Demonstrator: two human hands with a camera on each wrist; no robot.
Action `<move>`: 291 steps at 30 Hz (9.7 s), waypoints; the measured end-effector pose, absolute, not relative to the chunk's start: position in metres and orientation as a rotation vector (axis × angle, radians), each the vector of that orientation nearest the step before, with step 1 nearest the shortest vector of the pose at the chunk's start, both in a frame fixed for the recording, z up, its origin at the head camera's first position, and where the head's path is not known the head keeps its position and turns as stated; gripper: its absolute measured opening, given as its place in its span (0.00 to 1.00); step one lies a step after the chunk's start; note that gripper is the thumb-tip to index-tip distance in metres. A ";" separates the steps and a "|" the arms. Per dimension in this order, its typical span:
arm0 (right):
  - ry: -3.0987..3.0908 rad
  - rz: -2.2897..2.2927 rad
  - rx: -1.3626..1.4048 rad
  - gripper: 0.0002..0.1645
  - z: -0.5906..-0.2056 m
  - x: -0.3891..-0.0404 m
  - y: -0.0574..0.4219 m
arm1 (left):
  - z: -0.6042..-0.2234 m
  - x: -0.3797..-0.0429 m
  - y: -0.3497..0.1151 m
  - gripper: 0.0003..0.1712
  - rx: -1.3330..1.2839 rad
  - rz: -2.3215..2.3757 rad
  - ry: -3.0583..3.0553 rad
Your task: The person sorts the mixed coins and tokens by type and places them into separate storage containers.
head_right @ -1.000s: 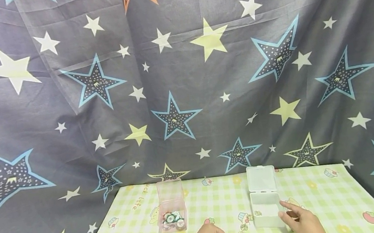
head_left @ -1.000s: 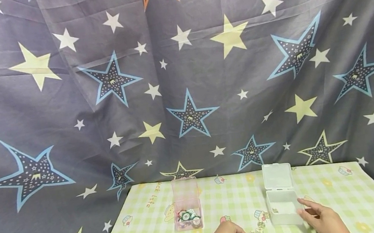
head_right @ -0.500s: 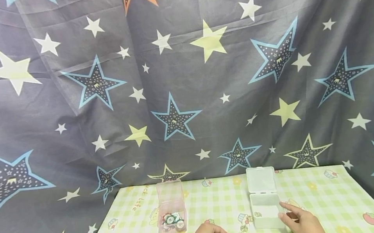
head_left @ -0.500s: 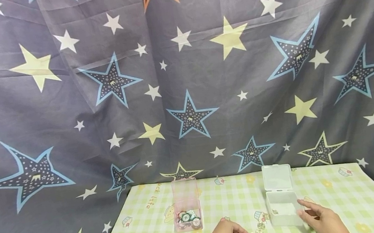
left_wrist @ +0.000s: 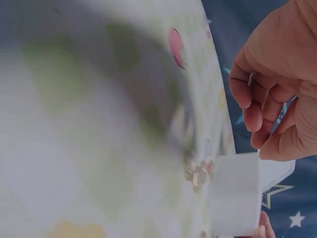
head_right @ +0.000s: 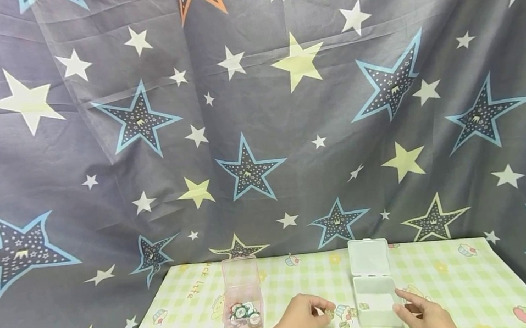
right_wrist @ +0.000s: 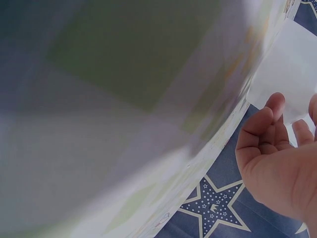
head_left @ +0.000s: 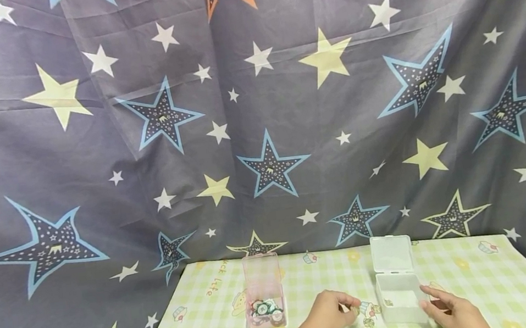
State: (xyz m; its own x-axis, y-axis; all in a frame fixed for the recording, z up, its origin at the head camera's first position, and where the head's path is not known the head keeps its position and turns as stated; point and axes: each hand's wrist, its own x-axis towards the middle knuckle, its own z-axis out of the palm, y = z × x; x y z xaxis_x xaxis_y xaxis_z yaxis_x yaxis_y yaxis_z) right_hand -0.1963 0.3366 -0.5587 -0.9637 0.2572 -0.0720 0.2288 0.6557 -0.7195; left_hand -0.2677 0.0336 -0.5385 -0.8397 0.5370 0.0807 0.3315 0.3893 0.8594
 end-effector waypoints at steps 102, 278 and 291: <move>-2.798 1.238 -0.420 0.41 -0.559 -0.194 0.333 | -0.567 -0.265 0.023 0.13 0.894 0.933 2.692; -2.800 1.207 -0.369 0.38 -0.558 -0.194 0.333 | -0.565 -0.252 0.051 0.10 0.913 1.038 2.642; -2.808 1.209 -0.375 0.39 -0.558 -0.192 0.333 | -0.583 -0.260 0.047 0.09 0.762 1.401 2.437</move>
State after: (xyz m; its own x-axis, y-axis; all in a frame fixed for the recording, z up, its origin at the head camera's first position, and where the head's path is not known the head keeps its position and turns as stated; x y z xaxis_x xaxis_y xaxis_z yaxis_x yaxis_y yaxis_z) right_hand -0.1923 0.3329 -0.5576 -0.9684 0.2461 -0.0393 0.1976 0.6624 -0.7226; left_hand -0.2602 0.0466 -0.5830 -0.8390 0.5409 0.0585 0.3228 0.4082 0.8539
